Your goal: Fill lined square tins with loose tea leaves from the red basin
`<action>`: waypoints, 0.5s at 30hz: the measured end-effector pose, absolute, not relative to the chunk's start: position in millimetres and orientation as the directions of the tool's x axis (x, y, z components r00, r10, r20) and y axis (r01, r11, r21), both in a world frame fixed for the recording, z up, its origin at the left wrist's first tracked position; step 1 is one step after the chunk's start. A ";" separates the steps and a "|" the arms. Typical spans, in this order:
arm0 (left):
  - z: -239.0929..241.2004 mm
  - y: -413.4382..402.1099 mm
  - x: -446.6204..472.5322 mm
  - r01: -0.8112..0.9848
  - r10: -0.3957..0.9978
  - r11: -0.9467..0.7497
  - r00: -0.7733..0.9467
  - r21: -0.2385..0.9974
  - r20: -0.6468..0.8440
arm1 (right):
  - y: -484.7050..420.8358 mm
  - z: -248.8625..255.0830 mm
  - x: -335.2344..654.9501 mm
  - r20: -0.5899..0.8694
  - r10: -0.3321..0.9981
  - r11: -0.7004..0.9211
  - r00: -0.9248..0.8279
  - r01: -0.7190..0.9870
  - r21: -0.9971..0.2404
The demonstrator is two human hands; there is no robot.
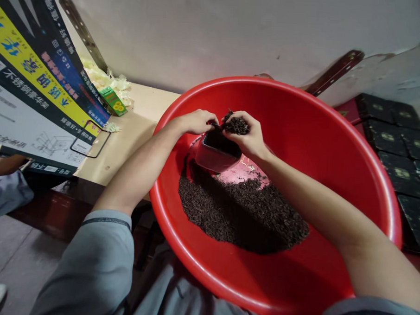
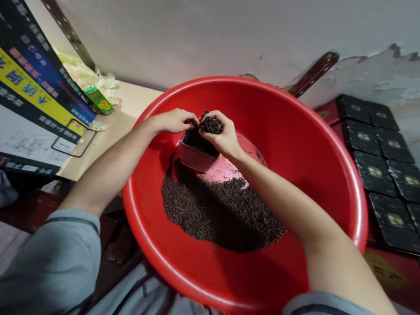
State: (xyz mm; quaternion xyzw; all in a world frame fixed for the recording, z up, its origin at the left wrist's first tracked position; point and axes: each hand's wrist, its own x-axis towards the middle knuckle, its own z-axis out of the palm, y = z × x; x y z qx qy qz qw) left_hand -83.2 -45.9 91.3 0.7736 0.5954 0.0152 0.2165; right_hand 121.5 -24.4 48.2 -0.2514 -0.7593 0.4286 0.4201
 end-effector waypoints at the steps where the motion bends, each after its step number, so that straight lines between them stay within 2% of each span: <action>1: 90.7 -45.4 -83.6 0.914 0.927 -0.198 0.292 0.354 -0.235 | -23.7 48.6 122.2 0.424 0.728 0.526 -0.538 0.043 -0.849; 6: 86.2 -42.6 -86.5 0.905 0.924 -0.222 0.314 0.362 -0.217 | -16.8 46.4 126.2 0.423 0.641 0.625 -0.640 0.116 -0.772; 9: 87.1 -43.2 -86.5 0.903 0.925 -0.230 0.319 0.363 -0.208 | -12.7 46.0 128.6 0.381 0.567 0.707 -0.730 0.193 -0.680; 11: 89.2 -44.5 -85.4 0.908 0.926 -0.217 0.308 0.359 -0.220 | -13.0 48.5 129.4 0.327 0.524 0.778 -0.787 0.285 -0.560; 15: 90.9 -46.2 -83.4 0.906 0.923 -0.223 0.316 0.360 -0.222 | -21.6 56.6 125.2 0.137 0.525 0.845 -0.840 0.496 -0.200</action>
